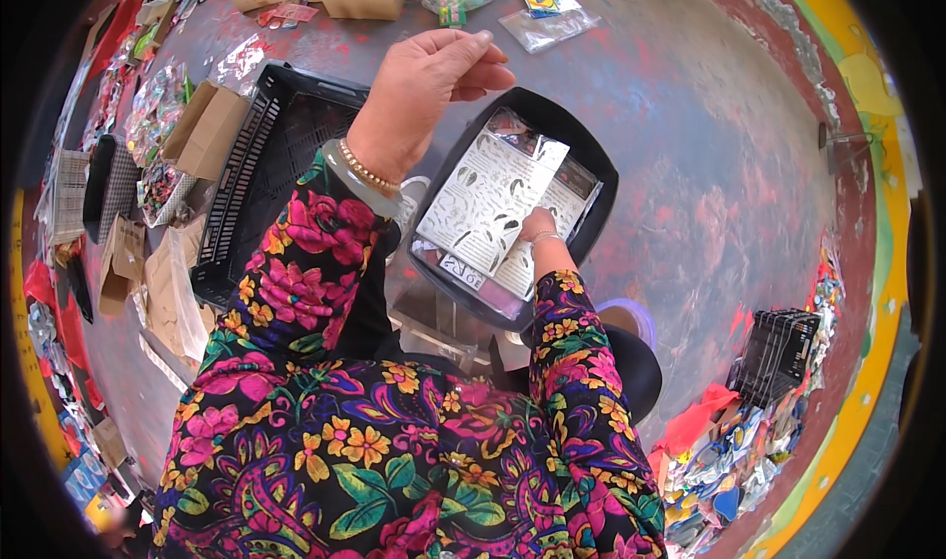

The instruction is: The person sorts through papers and stickers, placing them into a black crate. They then handle a blue hose and a purple bucket, followed by picking up and opening a box containing a pink eyeliner pencil.

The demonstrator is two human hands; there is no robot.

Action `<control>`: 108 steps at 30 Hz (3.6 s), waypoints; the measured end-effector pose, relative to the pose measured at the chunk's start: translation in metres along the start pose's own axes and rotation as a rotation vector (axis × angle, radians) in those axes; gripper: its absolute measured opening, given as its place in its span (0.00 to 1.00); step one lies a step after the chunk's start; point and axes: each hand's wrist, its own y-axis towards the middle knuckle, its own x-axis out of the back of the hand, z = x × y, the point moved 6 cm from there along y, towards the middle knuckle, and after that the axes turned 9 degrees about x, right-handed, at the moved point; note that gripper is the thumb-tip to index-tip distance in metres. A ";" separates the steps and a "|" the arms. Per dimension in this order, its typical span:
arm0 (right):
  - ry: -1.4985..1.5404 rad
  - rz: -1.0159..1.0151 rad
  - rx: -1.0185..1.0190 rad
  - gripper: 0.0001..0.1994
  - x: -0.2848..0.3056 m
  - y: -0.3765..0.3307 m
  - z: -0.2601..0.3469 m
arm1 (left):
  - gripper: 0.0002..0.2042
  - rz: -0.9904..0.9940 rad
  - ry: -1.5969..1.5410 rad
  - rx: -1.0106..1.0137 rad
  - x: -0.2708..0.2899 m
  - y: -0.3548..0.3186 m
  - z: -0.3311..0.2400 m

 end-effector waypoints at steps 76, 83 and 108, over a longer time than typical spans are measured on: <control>0.390 -0.629 0.170 0.15 0.206 -0.161 0.088 | 0.18 -1.854 0.637 0.435 0.428 -0.307 0.294; 0.463 -0.613 0.163 0.16 0.183 -0.147 0.060 | 0.19 -1.180 -0.364 0.495 0.421 -0.278 0.376; 0.428 -0.618 0.277 0.13 0.188 -0.158 0.093 | 0.09 -1.002 -0.280 0.662 0.388 -0.261 0.228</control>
